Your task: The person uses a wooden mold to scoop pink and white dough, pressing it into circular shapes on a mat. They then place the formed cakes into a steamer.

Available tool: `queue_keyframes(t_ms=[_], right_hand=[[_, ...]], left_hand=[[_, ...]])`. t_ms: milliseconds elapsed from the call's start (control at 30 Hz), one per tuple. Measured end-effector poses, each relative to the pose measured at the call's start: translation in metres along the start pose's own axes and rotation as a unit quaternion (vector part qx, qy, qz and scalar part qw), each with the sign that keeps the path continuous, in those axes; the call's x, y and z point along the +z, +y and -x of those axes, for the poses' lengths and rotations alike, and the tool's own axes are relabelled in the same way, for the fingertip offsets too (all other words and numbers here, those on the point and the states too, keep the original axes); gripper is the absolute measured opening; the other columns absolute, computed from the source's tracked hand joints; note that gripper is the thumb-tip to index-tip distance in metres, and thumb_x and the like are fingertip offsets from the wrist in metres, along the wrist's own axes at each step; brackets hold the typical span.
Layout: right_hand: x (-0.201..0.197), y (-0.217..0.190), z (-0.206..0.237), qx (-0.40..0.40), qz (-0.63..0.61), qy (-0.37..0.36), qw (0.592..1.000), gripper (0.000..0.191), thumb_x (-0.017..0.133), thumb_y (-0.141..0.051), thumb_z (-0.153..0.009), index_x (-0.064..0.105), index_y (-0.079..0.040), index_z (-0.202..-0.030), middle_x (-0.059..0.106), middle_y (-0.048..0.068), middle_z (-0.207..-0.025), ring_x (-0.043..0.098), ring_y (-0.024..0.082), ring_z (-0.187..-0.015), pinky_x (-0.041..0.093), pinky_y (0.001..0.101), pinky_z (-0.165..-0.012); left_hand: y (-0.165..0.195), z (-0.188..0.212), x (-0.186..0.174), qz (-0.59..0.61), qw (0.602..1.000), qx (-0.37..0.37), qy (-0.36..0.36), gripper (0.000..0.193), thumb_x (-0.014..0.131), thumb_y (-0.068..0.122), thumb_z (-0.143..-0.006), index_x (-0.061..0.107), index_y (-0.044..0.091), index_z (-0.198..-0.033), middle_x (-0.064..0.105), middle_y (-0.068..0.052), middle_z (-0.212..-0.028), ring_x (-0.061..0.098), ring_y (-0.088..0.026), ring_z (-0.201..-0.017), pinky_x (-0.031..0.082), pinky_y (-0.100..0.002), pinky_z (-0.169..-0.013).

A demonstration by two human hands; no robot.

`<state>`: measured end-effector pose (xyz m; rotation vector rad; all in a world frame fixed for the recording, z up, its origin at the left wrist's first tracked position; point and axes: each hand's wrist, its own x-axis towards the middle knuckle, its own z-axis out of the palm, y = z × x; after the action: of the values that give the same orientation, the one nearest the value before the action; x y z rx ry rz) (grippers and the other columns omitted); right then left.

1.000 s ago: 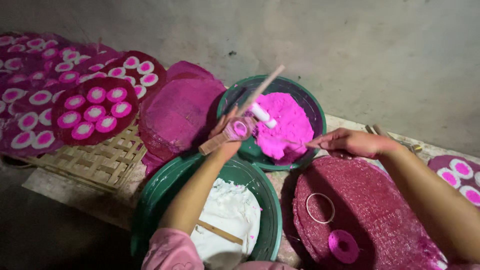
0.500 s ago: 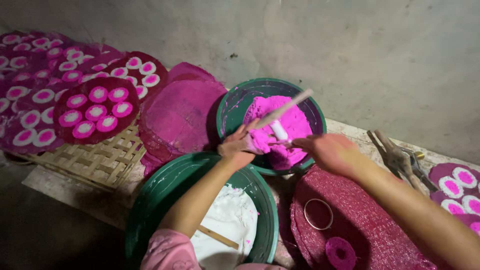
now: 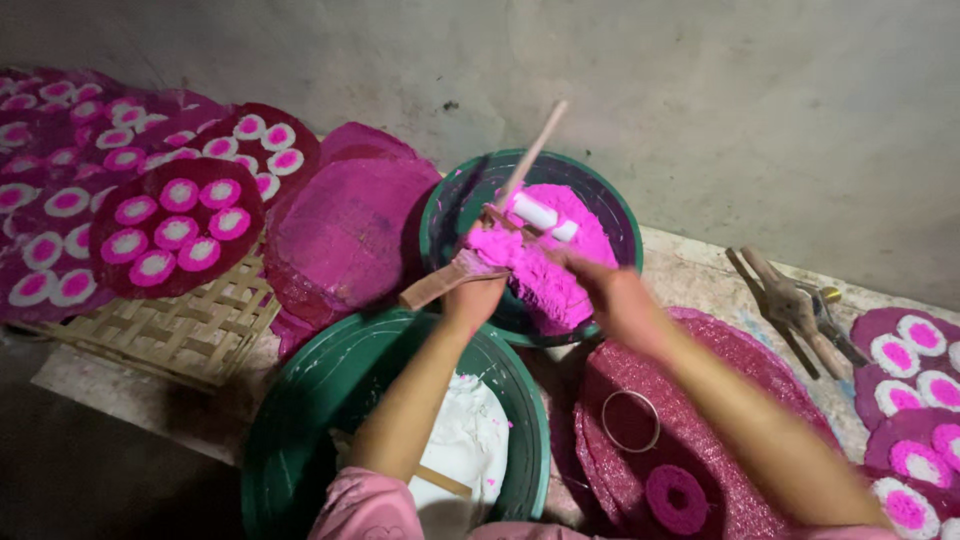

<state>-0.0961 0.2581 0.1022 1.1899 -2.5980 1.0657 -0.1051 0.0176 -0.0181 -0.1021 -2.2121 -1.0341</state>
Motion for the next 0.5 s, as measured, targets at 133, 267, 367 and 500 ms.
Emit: queue_keyframes(t_ms=[133,267,367,500], right_hand=[[0.057,0.000,0.030,0.150,-0.059,0.001,0.987,0.046,0.058,-0.006,-0.098,0.057,-0.007,-0.144,0.072,0.025,-0.111,0.074,0.028,-0.093,0.057,0.0370,-0.086],[0.040,0.011,0.036,-0.004,-0.217,-0.040,0.975,0.044,0.054,-0.003,-0.103,0.053,0.003,-0.147,0.068,0.021,-0.136,0.062,0.031,-0.119,0.045,0.0401,-0.101],[0.018,0.028,0.023,0.372,-0.176,-0.098,0.906,0.051,0.049,-0.007,-0.111,0.051,-0.012,-0.162,0.052,0.044,-0.112,0.049,0.066,-0.100,0.041,0.0659,-0.088],[0.032,0.031,0.011,0.103,-0.126,0.024,0.986,0.041,0.056,-0.010,-0.101,0.058,-0.004,-0.142,0.072,0.016,-0.128,0.069,0.024,-0.115,0.051,0.0337,-0.099]], left_hand=[[-0.010,-0.016,0.020,-0.173,0.975,-0.091,-0.102,0.082,0.067,0.031,-0.089,0.033,0.011,-0.160,0.060,-0.018,-0.137,0.059,-0.037,-0.125,0.048,-0.045,-0.106],[-0.026,-0.024,0.013,-0.176,0.979,-0.053,-0.087,0.067,0.065,0.036,-0.095,0.040,0.016,-0.154,0.044,-0.014,-0.160,0.049,-0.043,-0.131,0.043,-0.048,-0.106],[-0.021,-0.026,0.011,-0.228,0.970,0.081,-0.030,0.066,0.068,0.037,-0.092,0.045,0.025,-0.152,0.033,-0.021,-0.167,0.049,-0.040,-0.139,0.042,-0.049,-0.116],[-0.001,-0.030,0.021,-0.206,0.977,0.029,-0.051,0.083,0.068,0.037,-0.090,0.026,0.018,-0.158,0.029,-0.024,-0.164,0.043,-0.044,-0.140,0.039,-0.050,-0.111]])
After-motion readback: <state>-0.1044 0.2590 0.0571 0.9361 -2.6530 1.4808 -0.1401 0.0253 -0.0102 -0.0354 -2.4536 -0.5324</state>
